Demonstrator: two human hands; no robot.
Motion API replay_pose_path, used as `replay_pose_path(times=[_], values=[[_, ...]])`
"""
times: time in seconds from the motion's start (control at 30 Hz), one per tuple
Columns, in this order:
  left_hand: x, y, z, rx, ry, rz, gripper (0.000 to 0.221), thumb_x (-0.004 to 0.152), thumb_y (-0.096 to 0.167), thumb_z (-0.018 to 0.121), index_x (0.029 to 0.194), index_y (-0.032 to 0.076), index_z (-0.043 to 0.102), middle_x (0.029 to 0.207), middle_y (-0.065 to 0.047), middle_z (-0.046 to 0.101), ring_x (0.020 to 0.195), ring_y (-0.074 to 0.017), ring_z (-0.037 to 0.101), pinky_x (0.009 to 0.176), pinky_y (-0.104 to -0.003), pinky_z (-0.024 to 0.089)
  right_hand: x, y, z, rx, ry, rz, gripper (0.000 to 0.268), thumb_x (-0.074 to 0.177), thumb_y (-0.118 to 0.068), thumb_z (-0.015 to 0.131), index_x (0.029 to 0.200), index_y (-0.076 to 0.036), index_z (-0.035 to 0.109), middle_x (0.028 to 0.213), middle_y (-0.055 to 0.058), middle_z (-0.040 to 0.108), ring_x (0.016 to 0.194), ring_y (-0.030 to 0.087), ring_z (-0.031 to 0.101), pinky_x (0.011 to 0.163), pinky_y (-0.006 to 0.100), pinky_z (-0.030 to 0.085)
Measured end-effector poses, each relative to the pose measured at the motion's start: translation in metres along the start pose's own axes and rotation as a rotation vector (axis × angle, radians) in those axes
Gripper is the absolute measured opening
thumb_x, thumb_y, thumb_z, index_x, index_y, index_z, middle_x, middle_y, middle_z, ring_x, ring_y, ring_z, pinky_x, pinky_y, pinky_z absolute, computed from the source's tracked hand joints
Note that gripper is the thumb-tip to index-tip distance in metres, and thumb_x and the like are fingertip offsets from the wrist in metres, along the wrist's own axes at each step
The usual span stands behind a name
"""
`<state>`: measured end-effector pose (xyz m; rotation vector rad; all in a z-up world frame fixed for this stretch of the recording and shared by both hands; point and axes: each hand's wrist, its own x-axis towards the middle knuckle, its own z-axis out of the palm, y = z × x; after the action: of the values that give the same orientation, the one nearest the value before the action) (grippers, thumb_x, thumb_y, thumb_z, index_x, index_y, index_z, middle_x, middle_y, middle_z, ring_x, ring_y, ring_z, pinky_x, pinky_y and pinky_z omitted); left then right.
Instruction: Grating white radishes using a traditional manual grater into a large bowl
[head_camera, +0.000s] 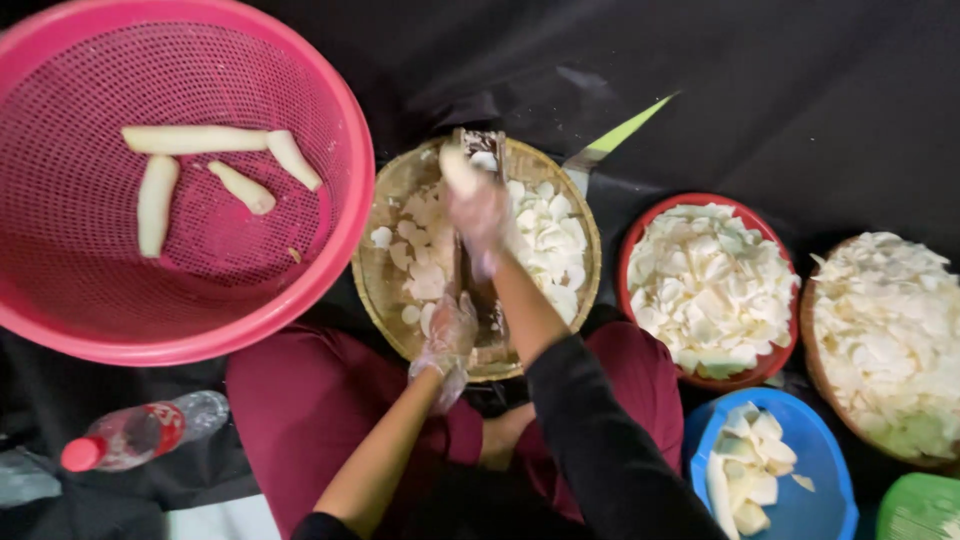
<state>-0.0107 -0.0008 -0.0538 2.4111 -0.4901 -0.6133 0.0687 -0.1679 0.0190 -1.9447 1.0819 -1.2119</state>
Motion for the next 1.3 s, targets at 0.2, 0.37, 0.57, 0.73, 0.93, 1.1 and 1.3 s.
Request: replay_pose_path(times=[0.2,0.37,0.57,0.73,0.93,1.1,1.3], values=[[0.015,-0.010,0.057,0.397,0.715,0.019,0.044,0.102,0.054,0.043,0.093,0.022,0.071,0.078,-0.016,0.060,0.080,-0.0339,0.064,0.068,-0.040,0.054,0.066,-0.024,0.027,-0.198,0.242,-0.071,0.016,0.067,-0.034,0.075,0.067,-0.022,0.064,0.053,0.006,0.061,0.054,0.034,0.068,0.051,0.045,0.054],[0.015,-0.004,-0.001,-0.155,-0.130,0.036,0.048,0.103,0.042,0.047,0.146,0.021,0.052,0.126,-0.023,0.069,0.123,-0.0416,0.064,0.102,-0.055,0.053,0.012,-0.026,-0.015,-0.061,0.069,0.021,0.023,0.064,-0.037,0.079,0.075,-0.019,0.070,0.064,0.010,0.068,0.067,0.038,0.071,0.058,0.049,0.055],[0.012,0.017,-0.029,-0.145,-0.224,0.000,0.050,0.104,0.047,0.041,0.147,0.023,0.048,0.135,-0.022,0.065,0.129,-0.0405,0.060,0.108,-0.051,0.051,-0.075,-0.041,-0.103,-0.021,-0.202,0.152,0.029,0.068,-0.028,0.080,0.086,-0.007,0.072,0.071,0.021,0.070,0.075,0.045,0.072,0.063,0.056,0.051],[0.029,0.019,0.002,-0.220,0.077,0.087,0.042,0.102,0.038,0.043,0.139,0.022,0.055,0.129,-0.017,0.068,0.124,-0.0349,0.062,0.108,-0.047,0.050,-0.084,-0.056,-0.122,-0.089,-0.235,0.018,0.019,0.072,-0.034,0.079,0.077,-0.018,0.071,0.062,0.009,0.068,0.065,0.034,0.072,0.053,0.044,0.055],[0.070,0.014,0.015,-0.307,0.617,0.224,0.033,0.099,0.022,0.047,0.125,0.022,0.067,0.119,-0.009,0.073,0.116,-0.0253,0.066,0.107,-0.039,0.047,-0.081,-0.068,-0.138,0.211,-0.281,-0.051,0.016,0.078,-0.025,0.077,0.080,-0.011,0.070,0.065,0.016,0.068,0.063,0.038,0.067,0.057,0.047,0.054],[0.120,-0.008,0.016,-0.355,0.975,0.322,0.034,0.096,0.010,0.049,0.114,0.021,0.076,0.111,-0.003,0.077,0.109,-0.0180,0.068,0.106,-0.033,0.046,-0.083,-0.061,-0.147,0.371,-0.164,-0.147,0.016,0.067,-0.010,0.084,0.071,-0.012,0.069,0.057,0.008,0.064,0.053,0.023,0.064,0.056,0.034,0.055],[0.114,0.110,-0.117,0.195,0.096,0.358,0.046,0.091,0.062,0.055,0.124,0.033,0.071,0.136,-0.005,0.065,0.132,-0.0262,0.058,0.107,-0.042,0.052,-0.081,-0.050,-0.142,0.415,-0.201,-0.077,0.019,0.067,-0.008,0.083,0.077,-0.007,0.067,0.060,0.009,0.062,0.057,0.019,0.063,0.057,0.037,0.055]])
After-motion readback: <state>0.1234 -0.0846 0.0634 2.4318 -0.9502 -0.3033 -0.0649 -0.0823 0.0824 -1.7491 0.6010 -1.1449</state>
